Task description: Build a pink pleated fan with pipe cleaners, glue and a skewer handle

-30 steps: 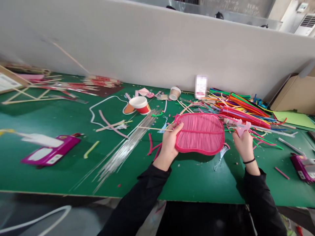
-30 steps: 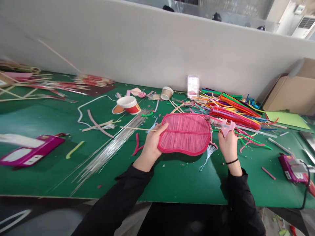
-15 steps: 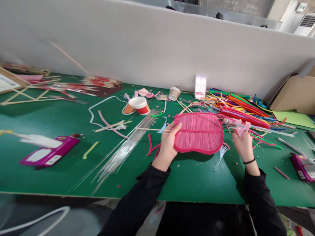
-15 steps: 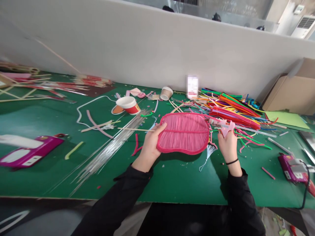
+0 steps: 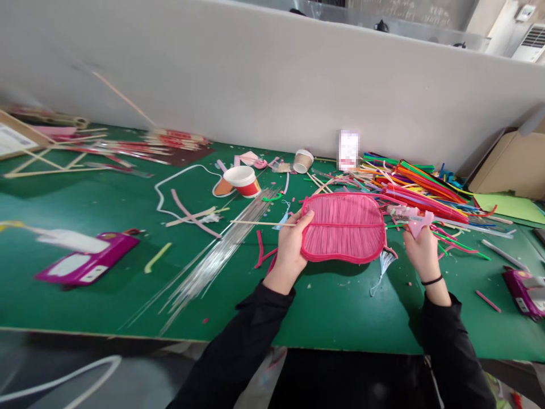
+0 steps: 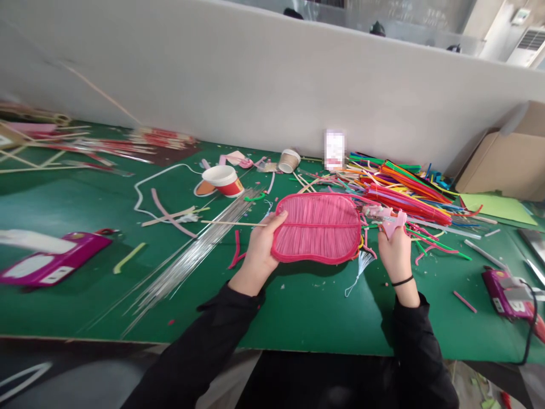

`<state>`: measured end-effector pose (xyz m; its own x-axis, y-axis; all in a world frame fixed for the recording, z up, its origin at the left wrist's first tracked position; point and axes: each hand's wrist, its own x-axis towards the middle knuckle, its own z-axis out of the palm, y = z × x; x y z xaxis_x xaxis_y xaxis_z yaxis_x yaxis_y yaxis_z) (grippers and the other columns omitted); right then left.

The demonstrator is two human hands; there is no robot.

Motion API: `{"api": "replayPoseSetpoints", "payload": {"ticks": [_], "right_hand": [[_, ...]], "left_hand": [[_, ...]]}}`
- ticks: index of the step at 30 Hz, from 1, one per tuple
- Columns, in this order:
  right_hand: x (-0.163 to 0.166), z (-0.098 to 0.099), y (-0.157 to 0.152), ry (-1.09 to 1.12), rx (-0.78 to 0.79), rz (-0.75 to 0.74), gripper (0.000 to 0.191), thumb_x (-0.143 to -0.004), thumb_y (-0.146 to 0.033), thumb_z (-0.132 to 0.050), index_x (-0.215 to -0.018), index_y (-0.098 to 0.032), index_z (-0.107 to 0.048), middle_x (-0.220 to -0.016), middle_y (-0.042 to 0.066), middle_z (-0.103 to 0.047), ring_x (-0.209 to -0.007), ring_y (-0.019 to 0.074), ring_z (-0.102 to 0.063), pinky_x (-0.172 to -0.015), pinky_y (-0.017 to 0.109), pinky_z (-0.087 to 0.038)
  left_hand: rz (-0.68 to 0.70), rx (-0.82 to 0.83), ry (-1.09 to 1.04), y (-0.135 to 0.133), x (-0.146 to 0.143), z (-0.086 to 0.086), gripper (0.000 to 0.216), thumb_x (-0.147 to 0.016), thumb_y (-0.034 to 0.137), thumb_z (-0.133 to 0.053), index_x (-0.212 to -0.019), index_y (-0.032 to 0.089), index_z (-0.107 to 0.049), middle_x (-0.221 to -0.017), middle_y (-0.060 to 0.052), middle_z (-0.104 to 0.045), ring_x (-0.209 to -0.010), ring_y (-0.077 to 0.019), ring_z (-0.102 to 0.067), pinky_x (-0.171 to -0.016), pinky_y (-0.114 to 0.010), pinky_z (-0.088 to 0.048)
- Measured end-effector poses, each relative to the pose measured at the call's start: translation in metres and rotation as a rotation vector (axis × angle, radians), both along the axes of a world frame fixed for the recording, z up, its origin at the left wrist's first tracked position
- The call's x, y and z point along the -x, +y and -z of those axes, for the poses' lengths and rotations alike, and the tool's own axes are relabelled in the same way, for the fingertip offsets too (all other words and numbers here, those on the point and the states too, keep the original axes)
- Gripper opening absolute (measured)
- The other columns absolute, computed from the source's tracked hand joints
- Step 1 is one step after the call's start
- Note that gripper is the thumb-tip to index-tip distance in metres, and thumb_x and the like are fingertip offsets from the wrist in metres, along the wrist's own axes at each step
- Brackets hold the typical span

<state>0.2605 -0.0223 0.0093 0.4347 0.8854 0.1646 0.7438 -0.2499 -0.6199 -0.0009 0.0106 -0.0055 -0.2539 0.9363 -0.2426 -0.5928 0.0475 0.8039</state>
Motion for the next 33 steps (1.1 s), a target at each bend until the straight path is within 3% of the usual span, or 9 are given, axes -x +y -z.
{"api": "replayPoseSetpoints", "payload": {"ticks": [8,14,20,33], "right_hand": [[0.0011,0.0008,-0.0001,-0.063,0.025,0.074,0.022,-0.073,-0.04,-0.058,-0.075,-0.018,-0.061,-0.061,0.007,-0.062,-0.061,0.0235,-0.06,-0.057,0.03,-0.039],[0.0044,-0.0057,-0.0019,-0.05,-0.009,0.119,0.035,-0.07,-0.055,-0.064,-0.072,-0.02,-0.06,-0.06,0.007,-0.062,-0.063,0.0253,-0.061,-0.057,0.03,-0.04],[0.0046,-0.0037,-0.0007,-0.072,0.005,0.126,0.024,-0.076,-0.042,-0.058,-0.072,-0.018,-0.061,-0.06,0.009,-0.062,-0.062,0.0248,-0.061,-0.058,0.03,-0.04],[0.0037,0.0024,0.0022,-0.081,0.009,0.069,0.023,-0.077,-0.033,-0.055,-0.084,-0.014,-0.066,-0.064,0.008,-0.063,-0.061,0.021,-0.059,-0.058,0.028,-0.04]], "left_hand": [[-0.001,0.002,0.009,-0.0003,0.0007,-0.0008,0.039,-0.052,0.033,-0.09,-0.08,0.018,-0.067,-0.073,-0.002,-0.072,-0.078,-0.0258,-0.072,-0.072,-0.038,-0.058],[-0.025,0.012,-0.001,-0.0007,0.0001,-0.0026,0.038,-0.051,0.032,-0.091,-0.077,0.019,-0.066,-0.071,-0.001,-0.071,-0.074,-0.0253,-0.072,-0.07,-0.038,-0.058],[-0.045,0.012,0.025,-0.0021,-0.0004,-0.0035,0.039,-0.052,0.032,-0.09,-0.079,0.019,-0.066,-0.069,0.0,-0.071,-0.071,-0.0242,-0.071,-0.071,-0.038,-0.058],[-0.047,0.014,0.035,-0.0038,-0.0019,-0.0075,0.041,-0.05,0.032,-0.09,-0.081,0.017,-0.067,-0.066,0.0,-0.069,-0.07,-0.0237,-0.071,-0.068,-0.037,-0.057]]}}
